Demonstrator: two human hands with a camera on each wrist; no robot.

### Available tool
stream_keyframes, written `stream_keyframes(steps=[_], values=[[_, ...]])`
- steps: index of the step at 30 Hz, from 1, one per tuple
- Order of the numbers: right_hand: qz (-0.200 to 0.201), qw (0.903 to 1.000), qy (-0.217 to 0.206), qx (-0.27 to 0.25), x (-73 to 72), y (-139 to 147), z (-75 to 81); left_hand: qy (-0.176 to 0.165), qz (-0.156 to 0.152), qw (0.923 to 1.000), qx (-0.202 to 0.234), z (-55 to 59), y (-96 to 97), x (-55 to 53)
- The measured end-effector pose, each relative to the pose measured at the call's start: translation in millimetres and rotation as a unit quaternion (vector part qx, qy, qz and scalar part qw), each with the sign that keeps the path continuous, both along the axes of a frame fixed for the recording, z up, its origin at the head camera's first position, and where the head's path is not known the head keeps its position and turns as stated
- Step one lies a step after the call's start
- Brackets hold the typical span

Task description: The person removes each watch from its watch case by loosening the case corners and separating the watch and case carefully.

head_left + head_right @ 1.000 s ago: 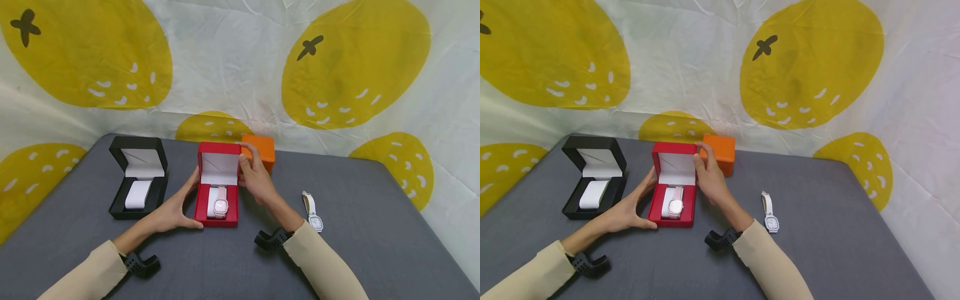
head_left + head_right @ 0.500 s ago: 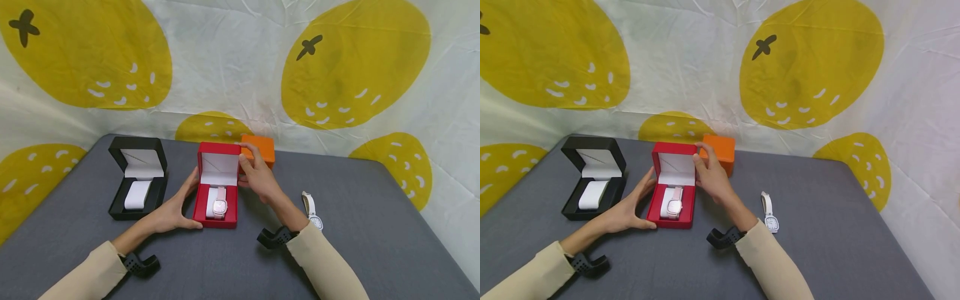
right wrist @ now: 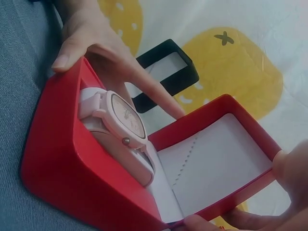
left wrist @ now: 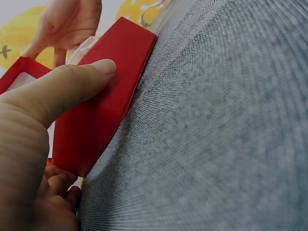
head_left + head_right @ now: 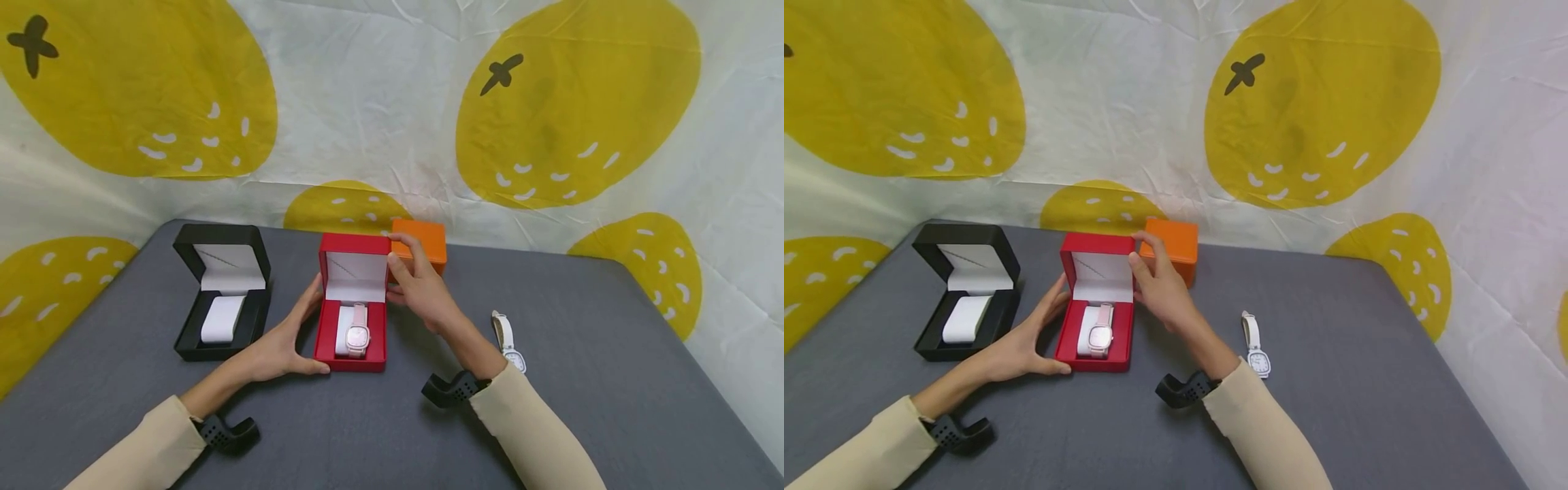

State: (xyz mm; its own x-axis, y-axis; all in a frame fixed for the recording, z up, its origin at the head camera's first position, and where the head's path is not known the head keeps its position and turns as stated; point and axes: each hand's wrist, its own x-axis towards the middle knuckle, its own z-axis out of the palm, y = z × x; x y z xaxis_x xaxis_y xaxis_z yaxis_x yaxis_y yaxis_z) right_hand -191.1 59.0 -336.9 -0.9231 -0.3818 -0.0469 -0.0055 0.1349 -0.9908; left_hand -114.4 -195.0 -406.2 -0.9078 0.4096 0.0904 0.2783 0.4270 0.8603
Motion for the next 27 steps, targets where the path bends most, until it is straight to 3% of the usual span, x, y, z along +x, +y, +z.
stream_keyframes(steps=[11, 19, 27], values=[[-0.009, 0.9997, 0.021, 0.004, 3.0, 2, -1.2, 0.006, -0.008, 0.9999, 0.008, -1.5, 0.7, -0.9], [-0.005, 0.9981, 0.054, -0.029, 7.2, 1, -7.4, 0.005, -0.001, 1.0000, 0.005, -4.7, -0.9, 2.1], [0.004, 0.9962, 0.071, -0.051, 11.4, 5, -12.7, 0.004, -0.003, 1.0000, 0.004, 0.2, 0.3, 2.0]])
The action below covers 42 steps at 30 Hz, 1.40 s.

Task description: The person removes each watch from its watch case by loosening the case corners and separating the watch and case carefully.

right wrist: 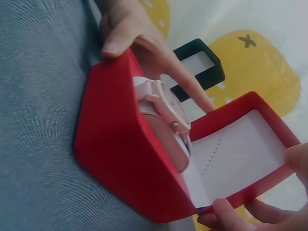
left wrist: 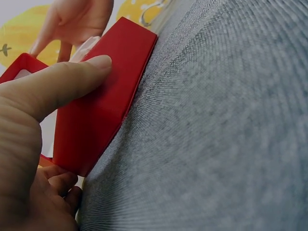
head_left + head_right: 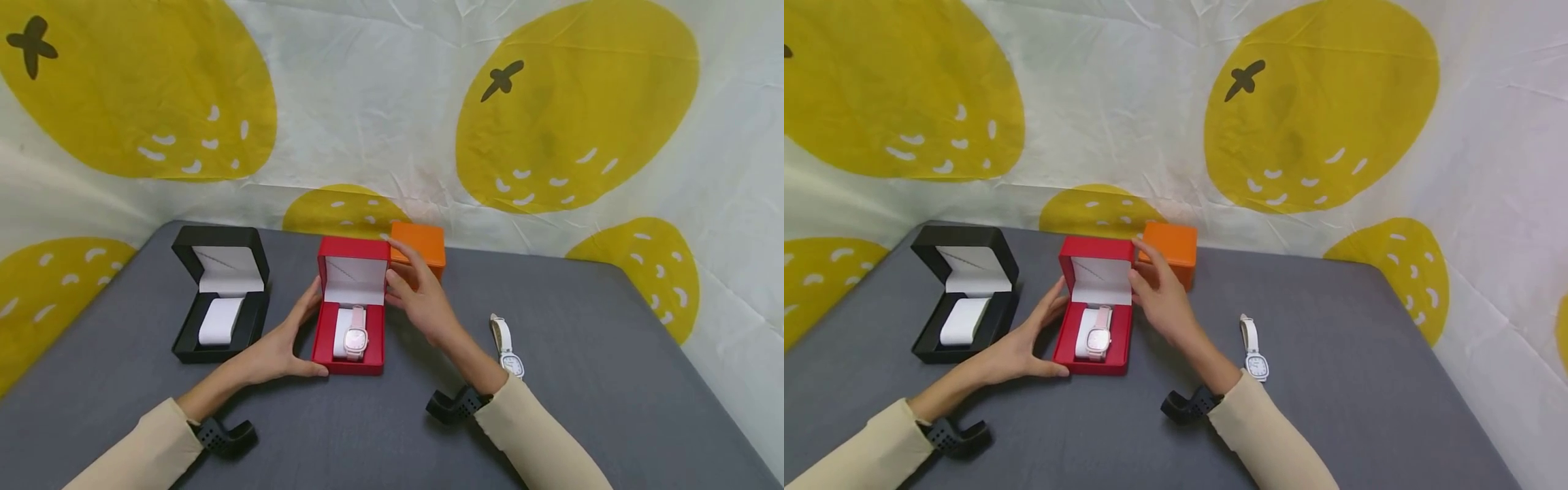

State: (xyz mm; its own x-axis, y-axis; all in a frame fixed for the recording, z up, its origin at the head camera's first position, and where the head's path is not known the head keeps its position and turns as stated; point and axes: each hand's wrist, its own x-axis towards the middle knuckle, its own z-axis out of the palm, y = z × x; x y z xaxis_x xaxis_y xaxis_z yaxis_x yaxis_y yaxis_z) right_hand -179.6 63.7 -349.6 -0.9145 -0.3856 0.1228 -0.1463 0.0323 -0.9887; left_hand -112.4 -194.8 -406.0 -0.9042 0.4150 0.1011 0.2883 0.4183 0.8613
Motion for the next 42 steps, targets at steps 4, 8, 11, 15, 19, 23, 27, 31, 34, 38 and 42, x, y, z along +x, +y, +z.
stream_keyframes(steps=[4, 8, 11, 15, 19, 23, 27, 31, 34, 38, 42], values=[[0.002, 0.9999, 0.012, 0.010, 5.3, 4, -1.2, 0.000, -0.002, 1.0000, -0.004, 2.6, -0.5, 1.0], [0.003, 0.9991, 0.026, 0.033, 10.7, 11, -4.1, 0.015, 0.011, 0.9998, 0.004, 4.8, -0.3, 2.8], [0.015, 0.9979, 0.030, 0.055, 16.7, 19, -6.8, 0.039, 0.038, 0.9985, -0.005, 6.1, 1.1, 5.2], [0.041, 0.9954, 0.032, 0.080, 27.4, 32, -11.5, 0.061, 0.075, 0.9947, -0.033, 7.2, 3.6, 9.0], [0.071, 0.9877, 0.059, 0.127, 39.0, 44, -16.9, 0.087, 0.090, 0.9911, -0.046, 9.7, 5.2, 10.4], [0.122, 0.9643, 0.120, 0.202, 47.8, 53, -22.6, 0.118, 0.076, 0.9879, -0.065, 15.8, 6.5, 9.1], [0.177, 0.9263, 0.199, 0.266, 51.4, 58, -27.5, 0.122, 0.046, 0.9876, -0.089, 23.3, 10.0, 5.1], [0.211, 0.8858, 0.263, 0.319, 52.8, 62, -29.9, 0.105, 0.028, 0.9886, -0.104, 26.8, 14.0, 0.4], [0.226, 0.8698, 0.291, 0.328, 52.2, 64, -30.4, 0.097, 0.019, 0.9900, -0.101, 26.9, 15.4, -3.5], [0.240, 0.8496, 0.330, 0.335, 49.6, 64, -32.6, 0.087, 0.007, 0.9918, -0.094, 25.2, 14.1, -6.6], [0.244, 0.8417, 0.350, 0.331, 47.0, 64, -37.9, 0.076, -0.001, 0.9923, -0.098, 24.1, 14.0, -9.2]])
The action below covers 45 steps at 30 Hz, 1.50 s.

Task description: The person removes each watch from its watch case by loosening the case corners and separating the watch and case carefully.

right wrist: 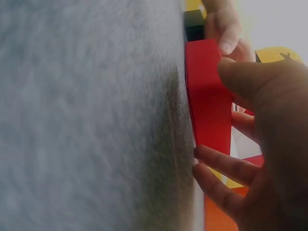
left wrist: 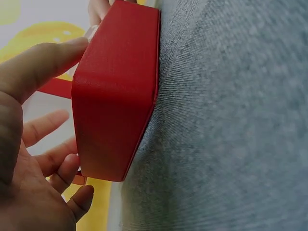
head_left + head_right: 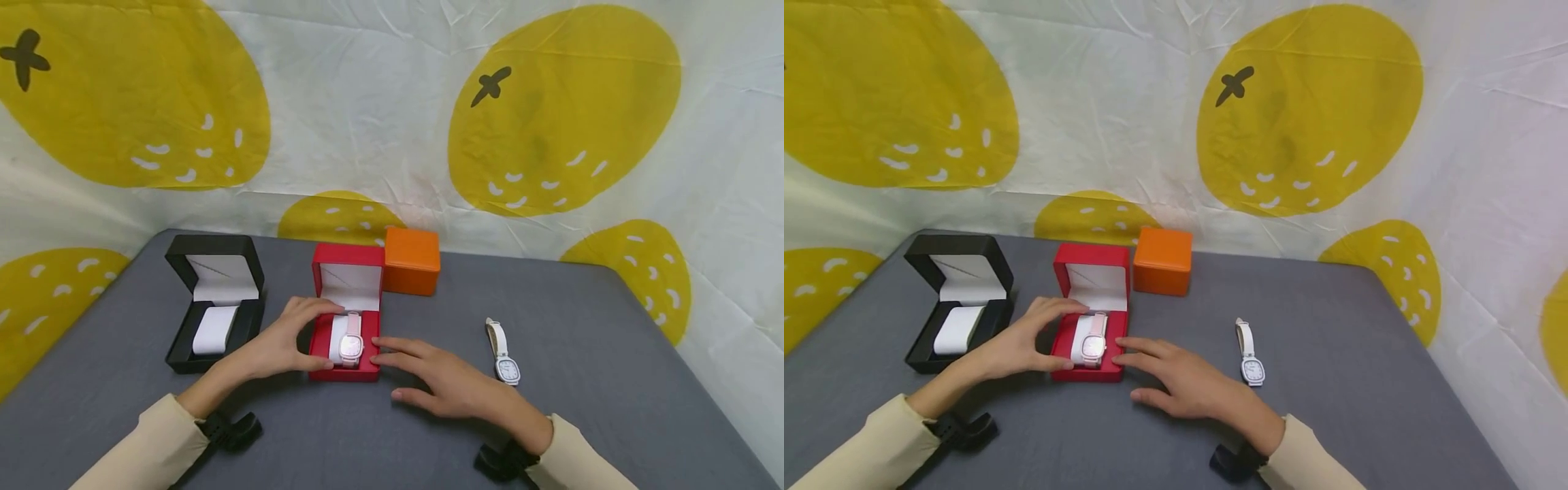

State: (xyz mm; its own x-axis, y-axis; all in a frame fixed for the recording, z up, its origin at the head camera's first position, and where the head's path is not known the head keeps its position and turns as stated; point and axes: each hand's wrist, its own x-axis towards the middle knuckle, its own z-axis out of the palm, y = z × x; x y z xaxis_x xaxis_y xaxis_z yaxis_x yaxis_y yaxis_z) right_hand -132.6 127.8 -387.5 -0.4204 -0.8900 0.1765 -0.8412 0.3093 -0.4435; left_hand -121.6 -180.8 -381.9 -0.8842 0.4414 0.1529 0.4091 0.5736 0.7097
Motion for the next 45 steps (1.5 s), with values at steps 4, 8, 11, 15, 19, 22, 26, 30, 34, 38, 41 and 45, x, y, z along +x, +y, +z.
stream_keyframes(steps=[4, 8, 11, 15, 19, 22, 26, 30, 34, 38, 41, 45], values=[[0.004, 0.9982, -0.019, -0.057, -3.0, -3, -8.3, -0.004, -0.008, 0.9999, -0.011, -0.7, 1.6, -1.2], [0.015, 0.9910, -0.022, -0.131, -9.1, -10, -16.5, -0.003, -0.005, 0.9998, -0.018, -1.0, 3.4, -1.3], [0.014, 0.9857, -0.020, -0.167, -14.3, -17, -20.4, 0.002, -0.002, 0.9998, -0.020, -0.3, 4.4, -1.7], [0.005, 0.9818, -0.023, -0.189, -19.5, -22, -24.0, 0.013, 0.002, 0.9994, -0.031, 0.6, 4.7, -3.2], [-0.003, 0.9809, -0.044, -0.189, -20.0, -23, -25.6, 0.018, 0.008, 0.9987, -0.048, 0.6, 5.1, -5.2], [-0.005, 0.9804, -0.061, -0.188, -19.2, -23, -26.5, 0.009, 0.013, 0.9985, -0.053, 1.2, 6.5, -6.2], [-0.005, 0.9793, -0.066, -0.191, -19.2, -23, -27.5, 0.005, 0.027, 0.9979, -0.058, 2.6, 8.9, -6.0], [-0.004, 0.9788, -0.068, -0.193, -19.0, -23, -27.6, 0.015, 0.036, 0.9976, -0.057, 1.6, 9.5, -5.5], [-0.005, 0.9789, -0.071, -0.192, -18.8, -24, -28.2, 0.026, 0.031, 0.9978, -0.053, 0.1, 9.0, -5.6], [-0.010, 0.9781, -0.075, -0.194, -17.9, -24, -28.3, 0.028, 0.023, 0.9974, -0.062, 2.0, 9.7, -5.7], [-0.015, 0.9772, -0.080, -0.196, -17.7, -25, -28.6, 0.022, 0.021, 0.9968, -0.074, 4.5, 11.3, -5.6], [-0.019, 0.9757, -0.089, -0.199, -17.6, -25, -29.6, 0.009, 0.019, 0.9960, -0.087, 7.7, 13.9, -4.8]])
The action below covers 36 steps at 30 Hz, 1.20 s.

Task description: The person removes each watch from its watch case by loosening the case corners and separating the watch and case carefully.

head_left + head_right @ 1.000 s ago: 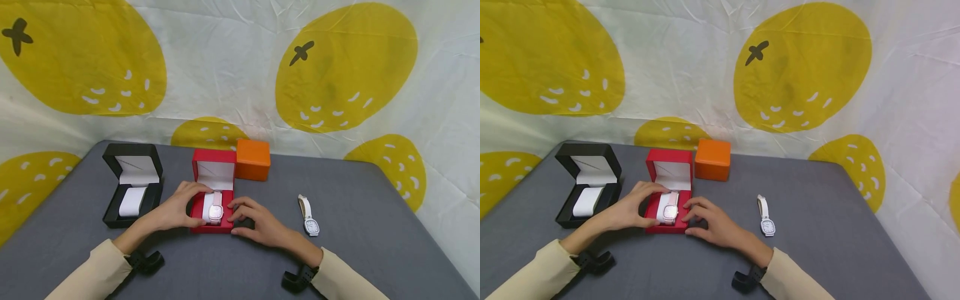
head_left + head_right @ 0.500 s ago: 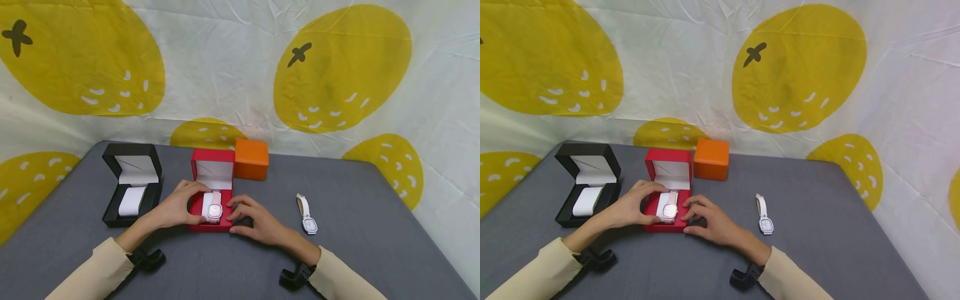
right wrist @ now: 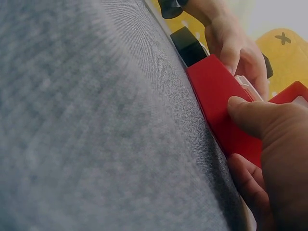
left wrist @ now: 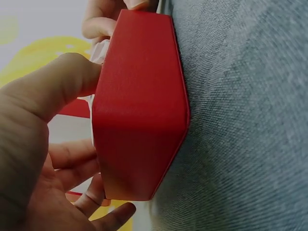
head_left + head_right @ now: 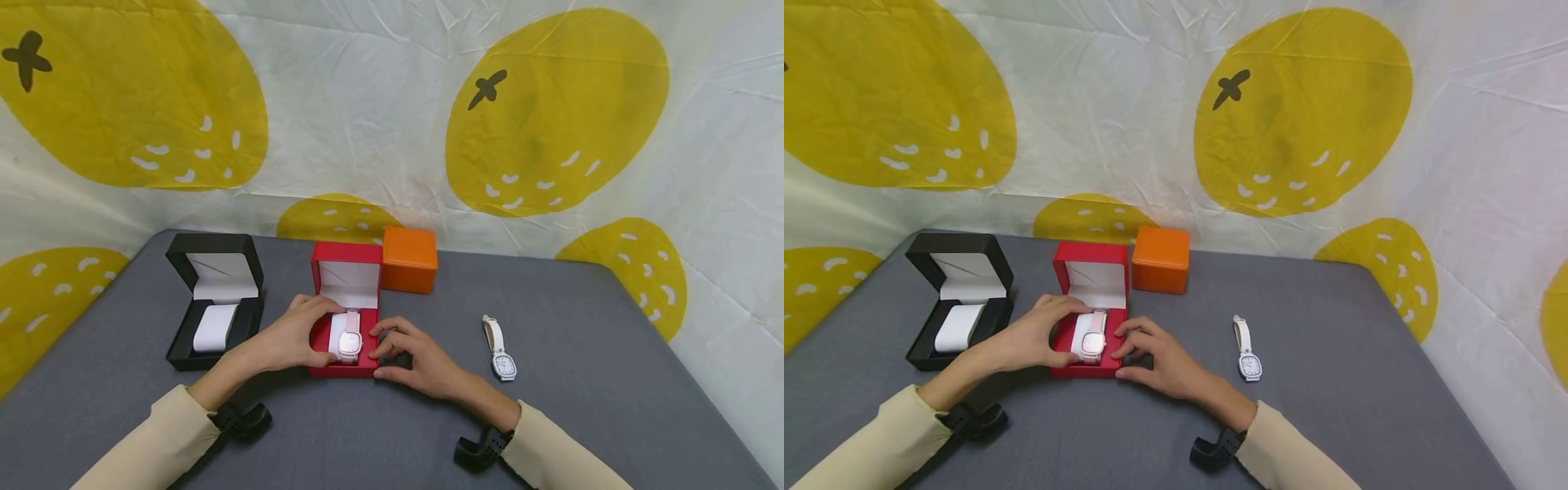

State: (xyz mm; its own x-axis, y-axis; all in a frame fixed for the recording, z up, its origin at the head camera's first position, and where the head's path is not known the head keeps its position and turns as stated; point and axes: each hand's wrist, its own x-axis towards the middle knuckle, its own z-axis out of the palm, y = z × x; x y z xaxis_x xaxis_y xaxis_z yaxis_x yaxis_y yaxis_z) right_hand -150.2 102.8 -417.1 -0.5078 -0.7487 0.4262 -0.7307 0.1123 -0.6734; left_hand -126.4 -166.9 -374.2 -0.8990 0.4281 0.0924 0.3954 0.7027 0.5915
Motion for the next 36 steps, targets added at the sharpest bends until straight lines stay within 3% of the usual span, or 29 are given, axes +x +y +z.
stream_keyframes(steps=[7, 13, 17, 20, 27, 36], values=[[-0.007, 0.9997, -0.023, -0.004, 3.1, -1, 0.9, -0.005, -0.003, 0.9999, -0.011, 2.1, 3.1, 0.3], [-0.003, 0.9971, -0.068, -0.033, 14.0, -8, 16.4, -0.011, 0.001, 0.9999, -0.009, 2.1, 1.7, 2.0], [-0.004, 0.9955, -0.091, -0.025, 8.9, -8, 9.6, -0.011, 0.001, 0.9999, -0.008, 1.8, 0.4, 2.1], [-0.005, 0.9959, -0.089, -0.018, 2.9, -6, 1.9, -0.008, -0.001, 0.9999, -0.008, 1.6, 1.0, 0.4], [-0.007, 0.9968, -0.078, -0.017, 1.8, -5, 2.7, -0.004, 0.004, 1.0000, -0.004, -0.4, 0.8, -2.6], [-0.012, 0.9961, -0.087, -0.007, 2.9, -5, 3.7, 0.054, -0.001, 0.9985, -0.003, -6.5, 2.0, -2.8]])
